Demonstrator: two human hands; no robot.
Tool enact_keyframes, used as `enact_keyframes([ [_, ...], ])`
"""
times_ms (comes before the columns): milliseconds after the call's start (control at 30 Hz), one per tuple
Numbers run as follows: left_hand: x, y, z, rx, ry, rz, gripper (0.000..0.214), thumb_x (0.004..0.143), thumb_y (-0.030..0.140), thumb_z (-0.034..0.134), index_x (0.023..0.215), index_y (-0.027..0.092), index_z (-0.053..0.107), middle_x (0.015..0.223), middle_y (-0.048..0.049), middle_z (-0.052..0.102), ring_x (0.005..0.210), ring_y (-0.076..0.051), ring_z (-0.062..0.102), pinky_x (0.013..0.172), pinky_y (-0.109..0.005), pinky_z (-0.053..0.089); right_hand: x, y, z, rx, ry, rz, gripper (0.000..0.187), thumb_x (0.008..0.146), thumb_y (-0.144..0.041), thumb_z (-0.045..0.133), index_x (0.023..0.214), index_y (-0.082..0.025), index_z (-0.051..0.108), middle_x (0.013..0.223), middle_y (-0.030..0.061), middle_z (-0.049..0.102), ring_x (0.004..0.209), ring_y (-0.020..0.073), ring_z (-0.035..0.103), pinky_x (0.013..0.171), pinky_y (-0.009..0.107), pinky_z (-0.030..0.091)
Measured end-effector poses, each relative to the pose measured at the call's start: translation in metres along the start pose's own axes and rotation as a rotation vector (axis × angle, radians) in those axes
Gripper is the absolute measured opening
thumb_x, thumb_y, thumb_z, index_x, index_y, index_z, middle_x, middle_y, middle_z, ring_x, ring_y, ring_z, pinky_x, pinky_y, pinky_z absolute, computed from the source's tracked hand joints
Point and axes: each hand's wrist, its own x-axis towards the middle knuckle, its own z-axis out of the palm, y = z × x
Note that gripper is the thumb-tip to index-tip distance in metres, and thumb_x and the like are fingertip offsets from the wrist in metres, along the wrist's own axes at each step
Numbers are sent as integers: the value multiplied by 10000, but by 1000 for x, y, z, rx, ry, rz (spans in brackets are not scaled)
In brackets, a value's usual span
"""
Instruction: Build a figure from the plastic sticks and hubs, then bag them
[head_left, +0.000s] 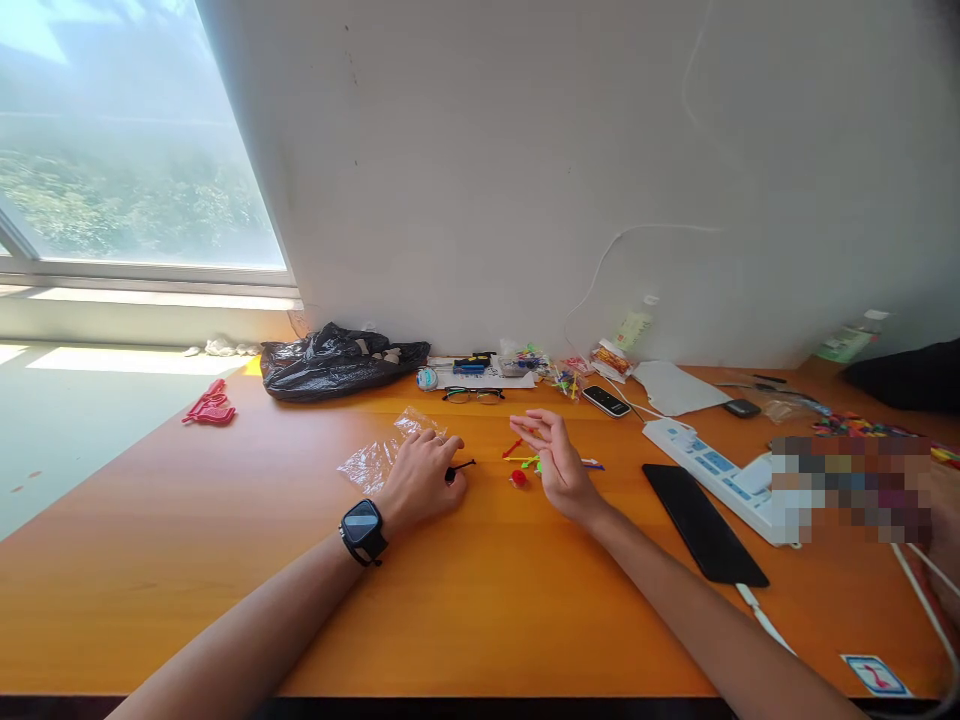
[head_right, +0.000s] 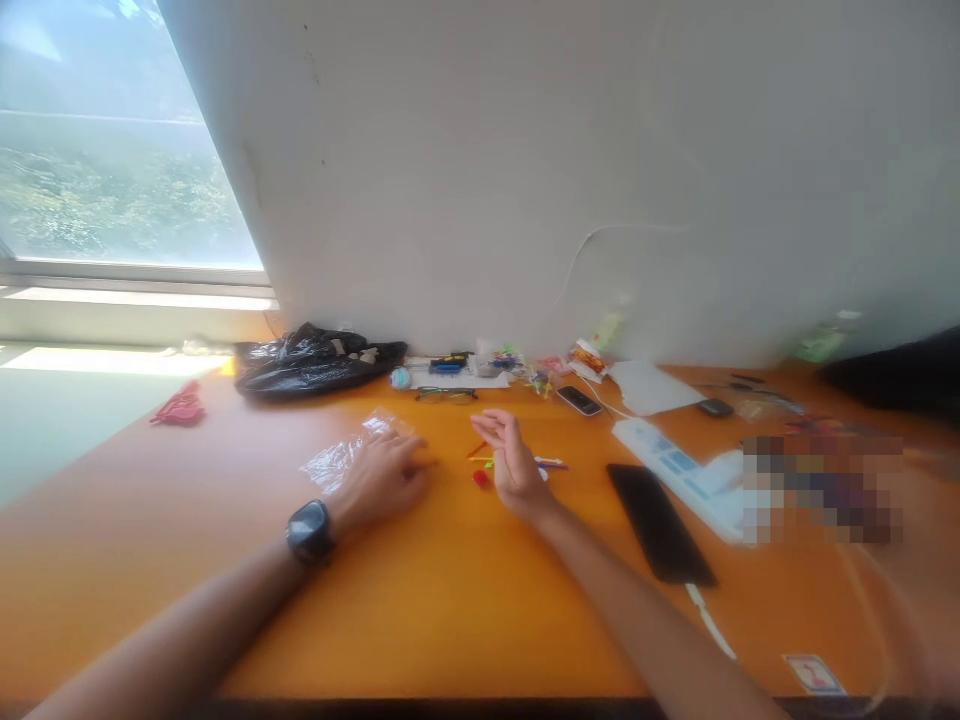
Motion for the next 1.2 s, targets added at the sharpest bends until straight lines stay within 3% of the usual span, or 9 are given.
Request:
enact_keyframes([
  [100, 0, 3, -5, -47, -9, 57, 300, 777, 189, 661, 1072, 243, 669, 923, -93, 729, 926, -319, 620, 819, -459, 487, 1, 6, 0, -9, 22, -7, 382, 988, -158, 410, 1345, -288, 377, 1434, 139, 589, 1332, 277, 648, 1180, 614, 456],
  [200, 0, 12, -9, -122, -24, 162, 416, 827, 237, 673, 1242, 234, 644, 1102, -115, 728, 1046, -334, 603, 922, -498, 496, 2, 9, -2, -47, 56, -15, 420, 942, -107, 408, 1322, -286, 408, 1391, 120, 607, 1290, 268, 671, 1154, 595, 489],
  [367, -1, 31, -7, -232, -97, 347, 529, 930, 269, 650, 1447, 290, 541, 1460, -97, 622, 1342, -362, 523, 1109, -559, 443, 6, 12, -8, -391, 34, -60, 434, 882, -40, 413, 1224, -235, 596, 1231, 120, 672, 1236, 280, 635, 1124, 563, 496],
  [500, -2, 38, -1, -299, -157, 464, 593, 956, 281, 644, 1523, 289, 472, 1520, -106, 589, 1467, -360, 464, 1168, -556, 421, 9, 24, -15, -575, -59, -64, 352, 947, -83, 451, 1158, -200, 707, 1169, 128, 721, 1230, 309, 598, 1119, 569, 477],
  [633, -3, 37, 1, -291, -182, 463, 533, 1000, 325, 609, 1517, 283, 487, 1517, -107, 601, 1502, -370, 434, 1190, -573, 392, 10, 32, -20, -657, -132, -29, 323, 985, -103, 471, 1116, -185, 755, 1111, 120, 748, 1166, 300, 599, 1085, 539, 488],
  [867, -2, 42, -3, -209, -201, 493, 581, 1012, 441, 589, 1545, 245, 464, 1576, -123, 538, 1507, -396, 397, 1199, -594, 349, 10, 25, -17, -693, -134, -24, 327, 998, -107, 491, 1156, -195, 763, 1099, 110, 733, 1143, 281, 588, 1026, 472, 510],
  [1000, -1, 45, 1, -153, -188, 507, 438, 1041, 439, 537, 1400, 194, 581, 1488, -131, 598, 1459, -379, 431, 1171, -539, 369, 11, 22, -16, -725, -142, 18, 302, 1002, -104, 494, 1090, -187, 770, 1057, 107, 733, 1102, 272, 598, 996, 433, 509],
  [1200, -2, 40, 4, -84, -191, 466, 165, 1015, 182, 518, 1096, 198, 661, 1100, -97, 680, 985, -238, 626, 889, -379, 469, 10, 23, -18, -798, -127, 67, 212, 992, -113, 538, 986, -197, 732, 1009, 84, 732, 1006, 262, 614, 904, 386, 496],
])
